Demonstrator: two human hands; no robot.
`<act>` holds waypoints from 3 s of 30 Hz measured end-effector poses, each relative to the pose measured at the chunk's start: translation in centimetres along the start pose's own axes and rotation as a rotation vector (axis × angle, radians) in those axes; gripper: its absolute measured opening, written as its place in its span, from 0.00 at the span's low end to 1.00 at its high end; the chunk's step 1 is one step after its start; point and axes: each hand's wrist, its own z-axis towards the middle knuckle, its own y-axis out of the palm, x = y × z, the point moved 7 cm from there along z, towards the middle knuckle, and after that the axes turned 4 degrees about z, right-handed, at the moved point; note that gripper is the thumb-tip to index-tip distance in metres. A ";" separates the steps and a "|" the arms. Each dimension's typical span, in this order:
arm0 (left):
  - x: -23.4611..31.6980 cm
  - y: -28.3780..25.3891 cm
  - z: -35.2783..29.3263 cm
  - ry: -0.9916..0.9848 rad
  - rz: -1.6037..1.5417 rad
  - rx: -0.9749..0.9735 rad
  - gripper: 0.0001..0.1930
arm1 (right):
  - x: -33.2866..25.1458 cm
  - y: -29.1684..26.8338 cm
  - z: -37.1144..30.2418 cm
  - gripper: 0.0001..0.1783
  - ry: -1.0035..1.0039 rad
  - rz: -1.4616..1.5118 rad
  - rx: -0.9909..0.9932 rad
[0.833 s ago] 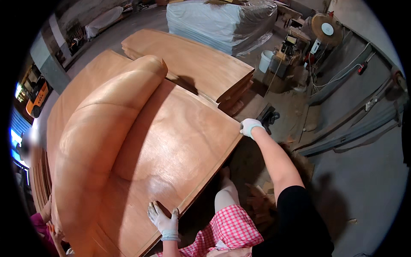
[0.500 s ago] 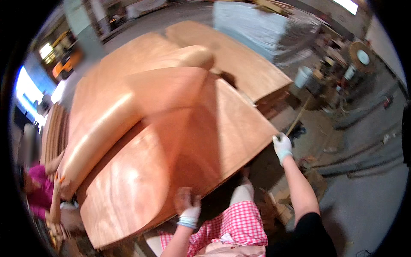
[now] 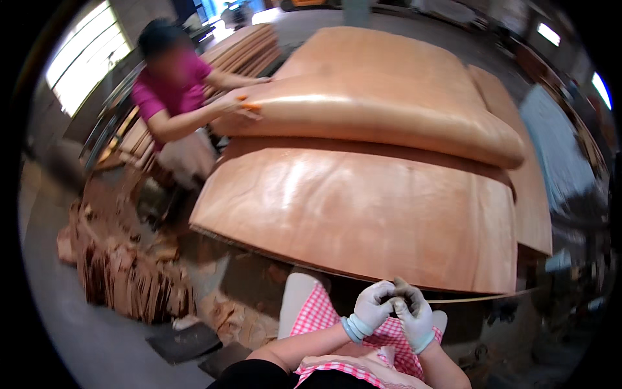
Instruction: The person lifts and stacks large curved wooden panels on a metal workbench. They align and adjust the panels by hand, then move the stack to a different area of the workshop with a coworker.
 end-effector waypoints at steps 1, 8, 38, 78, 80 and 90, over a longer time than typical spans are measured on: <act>-1.4 -2.0 -0.4 -0.093 -0.105 0.086 0.04 | 0.0 1.3 0.6 0.24 0.018 -0.013 -0.005; -1.6 -31.5 -0.7 -0.174 0.054 0.925 0.09 | -0.1 -5.8 5.9 0.10 0.011 -1.009 -0.062; -5.7 -6.9 9.8 0.078 1.431 -0.025 0.37 | 4.9 -22.4 7.1 0.28 0.616 -1.361 0.105; -0.8 9.4 1.8 0.318 0.417 -0.236 0.12 | -0.6 -9.2 -2.5 0.10 -0.156 -0.291 0.248; -0.3 5.1 1.0 0.131 0.184 -0.119 0.07 | 0.5 -4.7 -1.6 0.12 -0.032 -0.037 0.146; -1.9 -33.8 -0.5 -0.174 0.221 0.933 0.06 | 1.8 -10.5 4.3 0.11 0.280 -0.808 0.010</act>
